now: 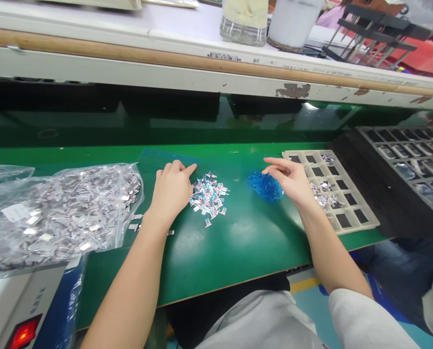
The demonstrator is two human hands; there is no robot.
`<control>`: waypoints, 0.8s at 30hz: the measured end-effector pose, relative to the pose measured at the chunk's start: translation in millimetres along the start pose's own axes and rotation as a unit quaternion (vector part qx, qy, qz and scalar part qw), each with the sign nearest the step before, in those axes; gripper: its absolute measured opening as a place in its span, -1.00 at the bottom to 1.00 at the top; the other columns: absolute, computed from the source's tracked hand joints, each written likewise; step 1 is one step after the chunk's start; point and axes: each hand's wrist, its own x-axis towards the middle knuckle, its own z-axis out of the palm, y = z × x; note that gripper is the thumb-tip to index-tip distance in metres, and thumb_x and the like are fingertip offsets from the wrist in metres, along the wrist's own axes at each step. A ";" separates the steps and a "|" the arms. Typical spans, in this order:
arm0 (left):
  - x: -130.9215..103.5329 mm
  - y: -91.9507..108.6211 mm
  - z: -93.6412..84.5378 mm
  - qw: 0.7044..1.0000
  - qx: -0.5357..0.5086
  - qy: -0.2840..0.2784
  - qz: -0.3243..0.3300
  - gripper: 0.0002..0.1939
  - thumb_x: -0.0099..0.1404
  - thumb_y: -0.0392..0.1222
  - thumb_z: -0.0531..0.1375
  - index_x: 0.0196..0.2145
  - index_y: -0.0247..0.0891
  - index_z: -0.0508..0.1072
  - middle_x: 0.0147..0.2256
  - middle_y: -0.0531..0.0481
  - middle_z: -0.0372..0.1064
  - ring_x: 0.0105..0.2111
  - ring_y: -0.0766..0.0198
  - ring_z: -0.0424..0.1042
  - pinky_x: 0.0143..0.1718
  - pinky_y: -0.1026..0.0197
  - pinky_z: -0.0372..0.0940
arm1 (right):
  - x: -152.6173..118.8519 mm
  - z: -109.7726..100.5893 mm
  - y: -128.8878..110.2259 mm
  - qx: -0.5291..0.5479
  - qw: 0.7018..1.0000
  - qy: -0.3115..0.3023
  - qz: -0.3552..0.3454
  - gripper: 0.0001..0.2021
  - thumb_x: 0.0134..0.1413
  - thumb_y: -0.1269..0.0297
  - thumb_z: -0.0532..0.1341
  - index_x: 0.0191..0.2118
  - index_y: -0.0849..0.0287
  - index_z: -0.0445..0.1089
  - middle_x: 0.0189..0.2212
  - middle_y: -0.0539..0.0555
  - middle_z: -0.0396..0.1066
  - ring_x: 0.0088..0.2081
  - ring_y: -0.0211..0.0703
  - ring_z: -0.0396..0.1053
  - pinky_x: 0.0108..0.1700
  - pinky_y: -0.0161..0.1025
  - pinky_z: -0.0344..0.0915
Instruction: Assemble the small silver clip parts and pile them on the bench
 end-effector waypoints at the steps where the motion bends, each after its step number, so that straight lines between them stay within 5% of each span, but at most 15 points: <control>1: 0.0 -0.1 0.2 1.000 0.001 0.000 0.000 -0.39 0.42 -0.40 -0.03 0.33 -0.24 0.47 0.00 -0.35 0.42 0.03 -0.19 0.41 -0.01 -0.17 0.31 | -0.2 0.4 0.5 -0.019 1.000 -0.001 -0.003 -0.73 0.21 0.23 0.31 -0.02 0.09 0.64 -0.32 0.10 0.65 -0.15 0.07 0.55 -0.01 0.05 0.41; 5: -0.1 -1.3 2.6 1.000 0.006 0.005 0.004 -0.40 0.44 -0.40 -0.05 0.33 -0.25 0.47 -0.01 -0.34 0.41 0.02 -0.18 0.42 -0.01 -0.16 0.31 | -1.9 5.0 5.0 -0.127 0.990 -0.012 -0.066 -0.71 0.33 0.23 0.22 0.08 0.04 0.57 -0.29 0.10 0.66 -0.14 0.13 0.50 0.03 0.10 0.35; 12: -0.2 -2.3 3.3 1.000 0.008 0.008 0.003 -0.40 0.42 -0.41 -0.02 0.32 -0.24 0.48 -0.02 -0.34 0.41 0.03 -0.18 0.41 -0.01 -0.14 0.31 | -7.7 12.6 8.8 -0.334 0.915 -0.093 -0.206 -0.54 0.34 0.40 0.11 0.30 0.09 0.39 -0.19 0.11 0.67 -0.02 0.23 0.39 0.14 0.25 0.27; 18: 0.4 -1.8 3.1 1.000 0.009 0.010 0.003 -0.39 0.41 -0.41 -0.03 0.32 -0.25 0.48 -0.02 -0.33 0.41 0.02 -0.19 0.42 -0.02 -0.15 0.31 | -2.6 5.6 9.7 -0.254 0.946 -0.006 -0.203 -0.59 0.24 0.44 0.18 0.14 0.00 0.49 -0.26 0.02 0.66 -0.08 0.15 0.48 0.09 0.17 0.40; 24: 0.0 -1.9 4.0 1.000 0.004 0.011 0.005 -0.39 0.41 -0.42 -0.03 0.31 -0.25 0.49 -0.02 -0.35 0.41 0.01 -0.20 0.41 -0.02 -0.19 0.31 | 2.2 2.0 14.7 -0.165 0.974 -0.025 -0.155 -0.65 0.16 0.42 0.24 0.04 0.01 0.51 -0.24 0.03 0.60 -0.19 0.00 0.54 -0.02 0.03 0.47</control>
